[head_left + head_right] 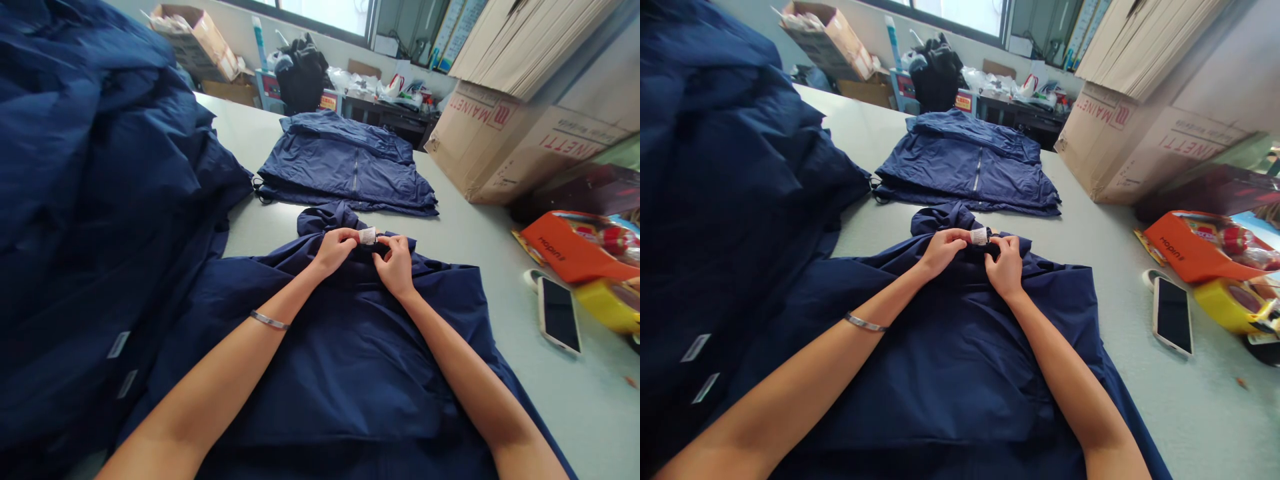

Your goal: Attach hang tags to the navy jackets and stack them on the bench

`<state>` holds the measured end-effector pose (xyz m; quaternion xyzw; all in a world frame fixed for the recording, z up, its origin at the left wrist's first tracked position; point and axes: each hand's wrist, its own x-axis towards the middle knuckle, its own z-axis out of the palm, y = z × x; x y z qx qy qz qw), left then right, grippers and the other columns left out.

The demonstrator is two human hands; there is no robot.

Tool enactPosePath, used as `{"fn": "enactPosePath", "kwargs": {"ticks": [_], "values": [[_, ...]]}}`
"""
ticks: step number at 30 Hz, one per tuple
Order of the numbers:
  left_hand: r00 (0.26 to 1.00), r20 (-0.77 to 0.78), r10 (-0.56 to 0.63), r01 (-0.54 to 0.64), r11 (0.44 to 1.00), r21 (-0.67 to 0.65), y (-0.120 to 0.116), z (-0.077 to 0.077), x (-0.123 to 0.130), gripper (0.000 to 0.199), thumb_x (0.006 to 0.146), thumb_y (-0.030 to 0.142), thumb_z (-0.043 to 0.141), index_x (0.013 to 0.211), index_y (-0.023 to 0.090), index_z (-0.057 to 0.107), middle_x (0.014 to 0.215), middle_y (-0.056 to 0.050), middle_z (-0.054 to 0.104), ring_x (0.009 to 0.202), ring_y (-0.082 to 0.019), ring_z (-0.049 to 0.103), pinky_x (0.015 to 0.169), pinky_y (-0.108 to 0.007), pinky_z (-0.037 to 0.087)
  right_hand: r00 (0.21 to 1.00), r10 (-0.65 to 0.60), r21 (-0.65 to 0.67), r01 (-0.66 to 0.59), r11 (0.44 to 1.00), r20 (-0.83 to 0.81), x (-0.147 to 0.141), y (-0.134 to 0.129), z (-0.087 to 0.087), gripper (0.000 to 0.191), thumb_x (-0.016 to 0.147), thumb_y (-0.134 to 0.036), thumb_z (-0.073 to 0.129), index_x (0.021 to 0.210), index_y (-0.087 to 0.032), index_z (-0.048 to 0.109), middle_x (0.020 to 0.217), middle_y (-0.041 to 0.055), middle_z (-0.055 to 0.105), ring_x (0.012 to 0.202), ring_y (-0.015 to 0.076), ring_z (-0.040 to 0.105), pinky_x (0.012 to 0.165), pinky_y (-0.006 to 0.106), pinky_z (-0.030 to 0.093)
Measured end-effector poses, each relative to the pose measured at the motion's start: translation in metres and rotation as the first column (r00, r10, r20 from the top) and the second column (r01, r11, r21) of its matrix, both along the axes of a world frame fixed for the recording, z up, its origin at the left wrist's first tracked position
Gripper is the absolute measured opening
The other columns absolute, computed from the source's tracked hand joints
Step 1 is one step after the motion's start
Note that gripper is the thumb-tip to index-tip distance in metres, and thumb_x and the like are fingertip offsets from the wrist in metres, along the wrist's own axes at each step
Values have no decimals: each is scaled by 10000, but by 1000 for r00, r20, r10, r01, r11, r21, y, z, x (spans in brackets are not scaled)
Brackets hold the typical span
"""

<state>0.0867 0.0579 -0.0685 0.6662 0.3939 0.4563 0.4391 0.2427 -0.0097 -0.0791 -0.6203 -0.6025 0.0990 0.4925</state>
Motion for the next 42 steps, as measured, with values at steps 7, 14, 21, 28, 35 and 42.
{"fn": "enactPosePath", "kwargs": {"ticks": [7, 14, 21, 28, 35, 42], "values": [[994, -73, 81, -71, 989, 133, -2, -2, 1, 177, 773, 324, 663, 773, 164, 740, 790, -43, 750, 738, -181, 663, 753, -287, 504, 953, 67, 40, -83, 996, 297, 11, -5, 5, 100, 790, -174, 587, 760, -200, 679, 1035, 81, 616, 754, 171, 596, 674, 299, 471], [993, 19, 118, -119, 993, 21, -1, -4, 2, 204, 766, 344, 671, 766, 151, 737, 714, -20, 712, 644, -147, 600, 649, -254, 455, 949, 185, -100, -164, 981, 256, 10, -7, 9, 209, 831, -235, 538, 657, -197, 647, 763, 27, 695, 666, 154, 605, 634, 264, 412], [995, 33, 95, -95, 995, 13, -4, -2, 4, 224, 760, 358, 653, 763, 150, 734, 722, -27, 720, 641, -145, 592, 637, -251, 448, 998, 56, -209, -62, 976, -35, 9, 3, 2, 215, 813, -389, 630, 860, -211, 740, 779, 13, 735, 679, 170, 625, 656, 268, 416], [997, -4, 76, -76, 996, 55, -5, 0, 2, 179, 758, 319, 666, 795, 157, 734, 804, -35, 748, 741, -166, 649, 747, -276, 511, 943, 119, -180, -181, 967, -309, 10, 10, 2, 190, 680, -371, 711, 742, -194, 743, 663, 2, 684, 544, 127, 496, 544, 258, 361], [999, -36, -32, 35, 995, 97, -2, 1, -2, 222, 680, 148, 682, 899, 142, 721, 924, -52, 758, 864, -176, 685, 894, -321, 541, 653, 114, -135, -318, 938, -749, 11, 11, 13, 329, 580, -428, 792, 770, -180, 687, 620, -7, 686, 402, 54, 334, 419, 227, 231], [998, -62, -19, 25, 995, 99, -2, 2, -2, 269, 677, 83, 602, 912, 136, 722, 949, -52, 761, 895, -176, 694, 933, -331, 538, 561, 116, -109, -352, 930, -820, 13, 11, 11, 399, 521, -329, 803, 861, -180, 658, 630, 3, 716, 374, 50, 340, 398, 211, 186]]}}
